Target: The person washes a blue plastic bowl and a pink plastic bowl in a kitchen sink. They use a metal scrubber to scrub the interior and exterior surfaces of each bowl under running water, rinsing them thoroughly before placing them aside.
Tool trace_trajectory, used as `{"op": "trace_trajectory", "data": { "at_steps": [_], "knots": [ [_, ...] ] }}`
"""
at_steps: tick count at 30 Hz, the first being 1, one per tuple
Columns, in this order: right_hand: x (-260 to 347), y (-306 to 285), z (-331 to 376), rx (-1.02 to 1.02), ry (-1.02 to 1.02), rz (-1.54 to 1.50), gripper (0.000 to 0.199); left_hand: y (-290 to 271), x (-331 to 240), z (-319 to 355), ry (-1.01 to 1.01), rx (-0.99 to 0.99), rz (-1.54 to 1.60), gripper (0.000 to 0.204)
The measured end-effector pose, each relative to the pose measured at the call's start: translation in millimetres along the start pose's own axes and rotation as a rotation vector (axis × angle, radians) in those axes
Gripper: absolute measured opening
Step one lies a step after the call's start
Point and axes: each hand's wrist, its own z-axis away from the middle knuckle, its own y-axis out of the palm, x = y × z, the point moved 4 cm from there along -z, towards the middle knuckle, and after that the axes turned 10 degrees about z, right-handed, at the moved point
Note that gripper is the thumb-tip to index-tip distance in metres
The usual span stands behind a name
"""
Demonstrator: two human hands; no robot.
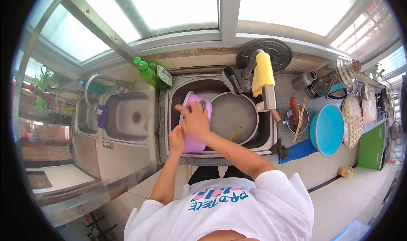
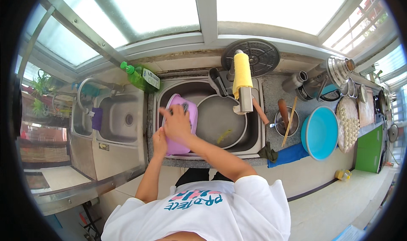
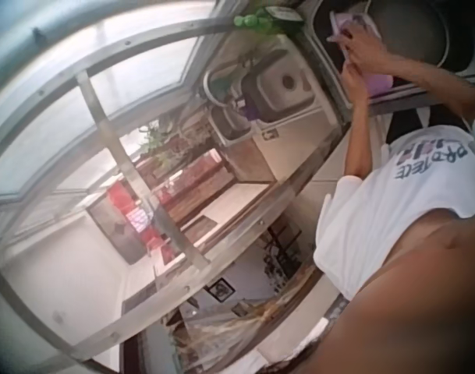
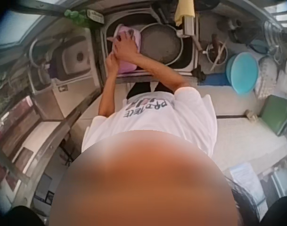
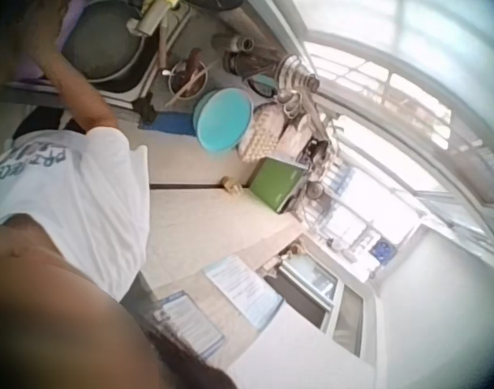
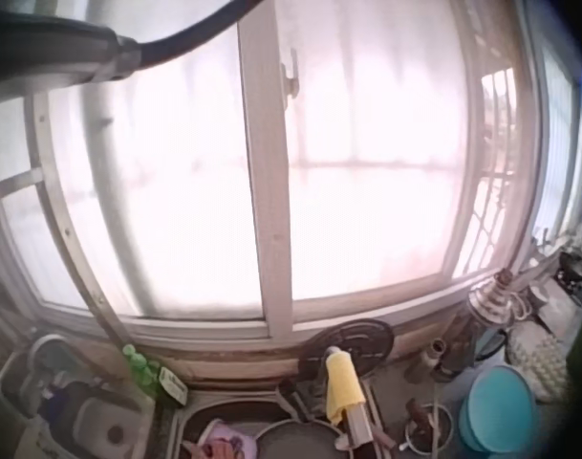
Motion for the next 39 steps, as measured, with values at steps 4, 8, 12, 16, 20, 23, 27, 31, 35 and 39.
{"op": "trace_trajectory", "data": {
  "at_steps": [4, 8, 12, 16, 20, 23, 27, 31, 35, 39],
  "knots": [
    [-32, 11, -25, 0.047, 0.076, -0.042, 0.044, -7, 4, 9, 0.065, 0.075, -0.104, 0.051],
    [-101, 33, -68, 0.351, 0.203, -0.254, 0.03, 1, -12, 20, 0.113, 0.128, -0.058, 0.053],
    [-71, 16, -48, 0.205, 0.169, -0.04, 0.022, -10, 30, 20, 0.025, 0.172, 0.087, 0.054],
    [-15, -3, -1, -0.057, 0.039, 0.015, 0.021, 14, -6, -7, -0.017, 0.07, 0.236, 0.053],
    [9, -7, 8, -0.236, -0.115, -0.097, 0.028, 4, 0, -15, -0.029, 0.06, 0.213, 0.055],
    [-27, 1, -31, -0.071, 0.005, -0.146, 0.031, 5, -17, -4, -0.004, 0.12, 0.152, 0.048],
    [-90, 25, -75, 0.189, 0.196, -0.386, 0.022, -9, -24, 3, -0.056, 0.167, 0.144, 0.041],
    [-150, 80, -69, 0.395, 0.545, -1.018, 0.02, -36, -2, 11, -0.104, 0.05, 0.368, 0.039],
    [-187, 141, -10, 0.441, 0.952, -1.44, 0.03, -43, 14, 6, -0.199, -0.03, 0.69, 0.042],
    [-192, 152, 42, 0.206, 0.854, -1.026, 0.051, -32, 28, 1, -0.264, -0.081, 0.83, 0.048]
  ]
}}
